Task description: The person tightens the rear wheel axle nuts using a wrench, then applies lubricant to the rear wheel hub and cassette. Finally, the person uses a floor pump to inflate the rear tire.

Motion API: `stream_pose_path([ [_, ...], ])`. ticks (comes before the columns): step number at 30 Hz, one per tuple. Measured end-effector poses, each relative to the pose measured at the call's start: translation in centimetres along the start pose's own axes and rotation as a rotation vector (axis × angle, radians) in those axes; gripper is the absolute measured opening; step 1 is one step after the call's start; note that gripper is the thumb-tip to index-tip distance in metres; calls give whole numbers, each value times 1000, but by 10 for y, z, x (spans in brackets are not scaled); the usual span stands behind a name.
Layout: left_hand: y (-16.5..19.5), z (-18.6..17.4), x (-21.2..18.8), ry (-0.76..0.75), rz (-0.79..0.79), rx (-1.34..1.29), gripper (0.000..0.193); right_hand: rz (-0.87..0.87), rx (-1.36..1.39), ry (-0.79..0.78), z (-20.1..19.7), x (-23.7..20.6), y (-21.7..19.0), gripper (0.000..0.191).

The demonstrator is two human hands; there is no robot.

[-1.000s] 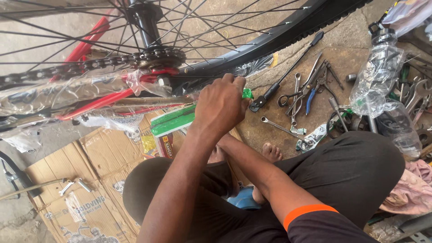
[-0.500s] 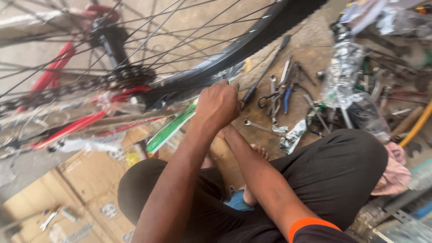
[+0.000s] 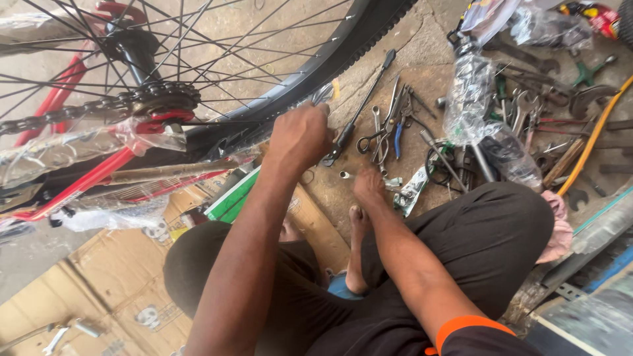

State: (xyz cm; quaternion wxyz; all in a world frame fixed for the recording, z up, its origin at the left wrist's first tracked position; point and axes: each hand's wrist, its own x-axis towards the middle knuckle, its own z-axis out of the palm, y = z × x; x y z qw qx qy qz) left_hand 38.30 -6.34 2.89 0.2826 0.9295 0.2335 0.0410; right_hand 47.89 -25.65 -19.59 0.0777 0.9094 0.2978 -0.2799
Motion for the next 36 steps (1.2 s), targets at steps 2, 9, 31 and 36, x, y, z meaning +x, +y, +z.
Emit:
stream_pose_path([
  [2, 0, -2, -1, 14, 0, -1, 27, 3, 33, 113, 16, 0, 2, 36],
  [9, 0, -5, 0, 14, 1, -52, 29, -43, 476, 106, -15, 21, -21, 35],
  [31, 18, -14, -16, 17, -6, -2, 22, 121, 1455, -410, -67, 0, -62, 46],
  [36, 37, -29, -27, 105, 45, -54, 28, 86, 852, 80, -61, -32, -71, 53],
])
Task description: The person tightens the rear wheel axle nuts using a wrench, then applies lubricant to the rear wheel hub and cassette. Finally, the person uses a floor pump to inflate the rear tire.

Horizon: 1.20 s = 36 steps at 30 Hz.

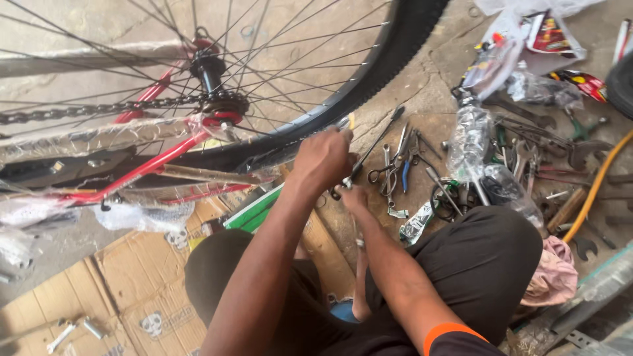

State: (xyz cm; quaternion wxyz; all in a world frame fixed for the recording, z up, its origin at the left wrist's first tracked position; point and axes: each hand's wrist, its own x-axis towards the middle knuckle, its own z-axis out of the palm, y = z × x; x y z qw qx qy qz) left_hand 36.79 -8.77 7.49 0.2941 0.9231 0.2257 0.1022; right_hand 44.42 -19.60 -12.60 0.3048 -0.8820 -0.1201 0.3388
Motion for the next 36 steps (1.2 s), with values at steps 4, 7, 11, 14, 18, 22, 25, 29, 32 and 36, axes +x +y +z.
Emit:
stream_pose_path([
  [4, 10, -10, -14, 17, 25, -25, 29, -72, -276, 98, 5, -4, 6, 64],
  [7, 3, -13, -24, 17, -6, -11, 23, 110, -81, 17, 16, -3, 7, 61],
  [11, -17, -11, -27, 60, -50, 30, 26, 357, 337, 64, 38, 0, -6, 52],
  [14, -27, -6, -23, 48, -85, 41, 30, 437, 563, 64, 49, 2, -17, 41],
  [18, -30, 0, -20, -75, -132, 74, 23, 590, 859, 20, 48, 3, -24, 23],
  [22, -32, 5, -15, -92, -121, 86, 25, 397, 1178, -39, 31, 5, -37, 26],
  [25, -31, 13, -10, -16, -107, 38, 29, 299, 1461, -95, 4, 15, -60, 8],
  [29, -17, 23, 4, 132, -74, 33, 31, 160, 1508, -165, -55, 22, -87, 17],
  [32, 8, 27, 23, 357, -44, -57, 49, -114, 1557, -266, -93, 7, -93, 30],
  [36, 48, 27, 51, -20, -265, -664, 67, -319, 1541, 10, -125, -42, -97, 23],
])
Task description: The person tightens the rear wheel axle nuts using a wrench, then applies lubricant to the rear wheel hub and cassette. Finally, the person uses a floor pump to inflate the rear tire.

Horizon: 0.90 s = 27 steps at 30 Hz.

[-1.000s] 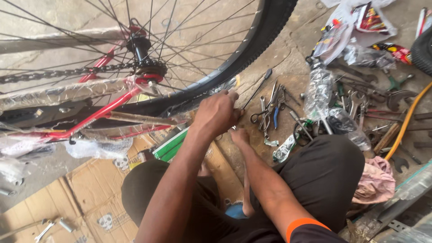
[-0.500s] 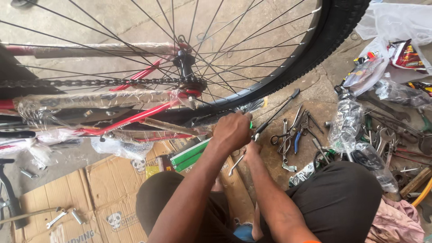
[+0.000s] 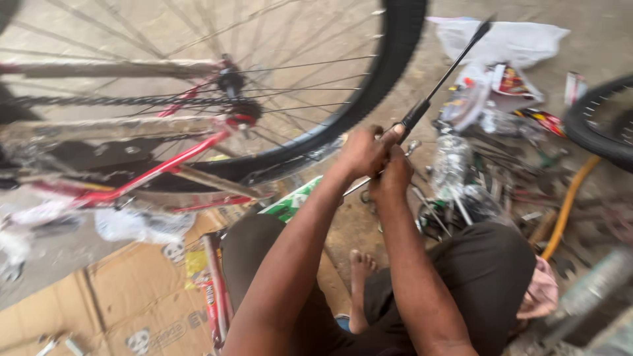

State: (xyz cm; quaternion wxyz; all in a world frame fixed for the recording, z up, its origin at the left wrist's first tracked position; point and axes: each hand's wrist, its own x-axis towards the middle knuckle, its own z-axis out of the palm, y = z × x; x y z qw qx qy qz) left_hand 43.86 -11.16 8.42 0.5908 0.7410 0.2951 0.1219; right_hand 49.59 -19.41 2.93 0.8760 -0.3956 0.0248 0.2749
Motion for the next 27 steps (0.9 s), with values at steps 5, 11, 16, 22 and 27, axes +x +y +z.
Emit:
stream_pose_path([
  [5, 37, 20, -15, -160, 188, -348, 55, -181, -344, -84, 4, -53, -43, 21],
  [11, 61, -13, -55, -6, 287, -143, 36, -129, -703, -306, -7, -74, -64, 25],
  [16, 40, -49, -94, 221, 426, -92, 28, -331, -794, -528, 14, -95, -37, 22],
  [22, -15, -107, -123, 646, 867, 482, 17, -103, -1233, -884, 48, -88, -68, 16],
  [27, -52, -100, -120, 516, 626, -234, 16, -241, -1191, -1010, 48, -72, -81, 18],
])
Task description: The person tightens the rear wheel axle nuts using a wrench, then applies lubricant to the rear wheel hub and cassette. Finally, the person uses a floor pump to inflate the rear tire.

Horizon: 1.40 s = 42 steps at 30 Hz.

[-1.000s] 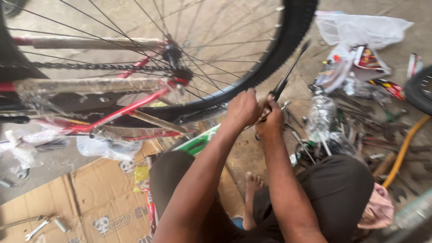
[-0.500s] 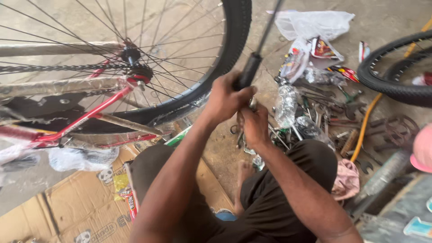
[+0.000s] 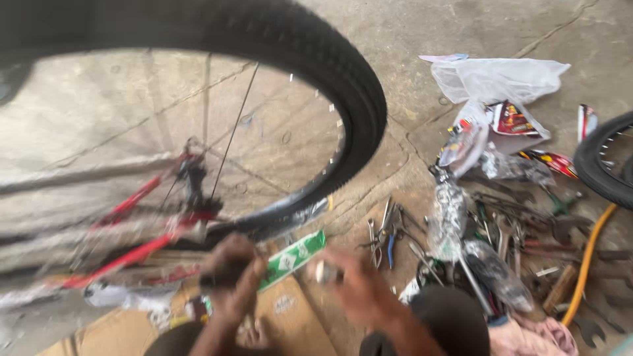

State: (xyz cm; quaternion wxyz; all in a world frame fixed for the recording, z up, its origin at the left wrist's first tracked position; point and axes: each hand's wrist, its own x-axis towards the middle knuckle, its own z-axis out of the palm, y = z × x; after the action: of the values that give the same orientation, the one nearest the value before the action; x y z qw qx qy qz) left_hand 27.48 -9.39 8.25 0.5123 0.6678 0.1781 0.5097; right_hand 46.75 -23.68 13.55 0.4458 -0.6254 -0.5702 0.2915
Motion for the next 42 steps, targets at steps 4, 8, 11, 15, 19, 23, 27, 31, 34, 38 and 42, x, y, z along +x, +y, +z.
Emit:
stream_pose_path([
  [4, -22, 27, -20, -53, -127, -240, 16, 202, 151, -142, 18, -4, 40, 11],
  [8, -52, 38, -25, -133, -207, -120, 17, 384, 328, -85, 46, -14, 94, 14],
  [11, -70, 42, -28, -148, -295, -103, 17, 499, 373, -21, 71, -26, 124, 16],
  [15, -73, 43, -41, -160, -392, -58, 18, 620, 404, 56, 91, -44, 141, 19],
  [19, -50, 46, -65, -162, -464, -14, 18, 695, 396, 145, 95, -62, 139, 22],
  [23, 1, 49, -93, -155, -535, 41, 19, 735, 374, 224, 99, -83, 118, 26],
  [27, 51, 53, -96, -138, -545, 86, 20, 834, 447, 355, 81, -95, 71, 30],
  [31, 130, 59, -62, -218, -741, 113, 22, 512, 138, 281, 35, -103, -19, 29],
  [34, 181, 72, -3, -151, -436, 120, 19, 888, 714, 318, -6, -58, -64, 20],
  [38, 251, 75, 90, -298, -403, 361, 16, 566, 394, 169, -82, -3, -140, 18],
  [42, 297, 93, 163, -181, -600, 425, 17, 582, 601, 182, -163, 35, -208, 20],
])
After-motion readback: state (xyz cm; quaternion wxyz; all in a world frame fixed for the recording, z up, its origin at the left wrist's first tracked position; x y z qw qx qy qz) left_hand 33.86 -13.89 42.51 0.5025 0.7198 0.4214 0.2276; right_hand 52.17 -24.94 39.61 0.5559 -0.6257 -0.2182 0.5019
